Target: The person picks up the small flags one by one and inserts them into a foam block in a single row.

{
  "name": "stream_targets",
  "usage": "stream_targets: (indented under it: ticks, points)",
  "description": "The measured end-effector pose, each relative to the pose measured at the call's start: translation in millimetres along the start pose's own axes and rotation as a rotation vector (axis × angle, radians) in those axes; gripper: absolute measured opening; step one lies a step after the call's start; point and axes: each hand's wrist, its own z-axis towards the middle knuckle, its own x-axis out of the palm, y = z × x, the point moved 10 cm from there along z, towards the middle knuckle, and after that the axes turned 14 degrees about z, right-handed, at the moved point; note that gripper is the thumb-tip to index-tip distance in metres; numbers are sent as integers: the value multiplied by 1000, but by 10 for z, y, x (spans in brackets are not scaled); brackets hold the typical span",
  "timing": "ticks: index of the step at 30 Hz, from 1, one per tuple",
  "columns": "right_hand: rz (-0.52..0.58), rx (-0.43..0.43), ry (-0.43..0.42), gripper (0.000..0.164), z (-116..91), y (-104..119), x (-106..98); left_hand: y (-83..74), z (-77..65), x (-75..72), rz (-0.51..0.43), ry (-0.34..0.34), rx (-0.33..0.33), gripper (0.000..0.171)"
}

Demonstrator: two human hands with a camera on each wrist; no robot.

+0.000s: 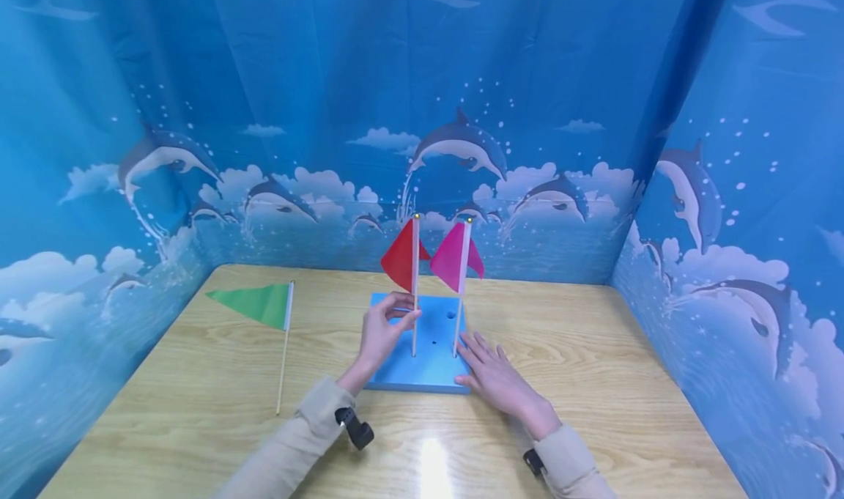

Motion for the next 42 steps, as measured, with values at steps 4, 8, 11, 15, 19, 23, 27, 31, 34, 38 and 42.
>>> stream_targets:
  ticks: [4, 8, 11, 15, 19, 23, 27, 31, 34, 38, 42]
  points:
    - [2, 6, 1, 64, -4, -9, 1, -4, -9, 0, 8, 7, -6, 25]
    - [-1, 1, 2, 64, 1, -2, 1, -11, -7, -4, 31, 14, -10, 24]
    - [0, 4, 6, 65, 5, -3, 6, -5, -6, -9, 38, 23, -23, 26]
    - [-1, 9, 7, 65, 4, -8, 10, 13, 0, -23, 12, 47, -48, 29]
    - [0, 13, 4, 65, -1, -13, 7, 42, 16, -95, -13, 52, -72, 30]
    - [2, 17, 6, 66, 2, -25, 11, 109, 31, -223, -14, 33, -87, 28]
    - [6, 22, 8, 66, 6, -29, 9, 228, 39, -367, -26, 11, -110, 27]
    - [9, 24, 10, 66, 6, -21, 5, 369, 37, -530, -86, -20, -152, 27]
    - [13, 18, 12, 66, 1, -5, 5, 463, 24, -665, -135, -46, -176, 27]
    - [16, 7, 8, 65, -11, 14, -2, 588, -1, -858, -142, -83, -207, 26]
    - [15, 7, 4, 65, -10, 20, 2, 734, -45, -1063, -110, -111, -267, 27]
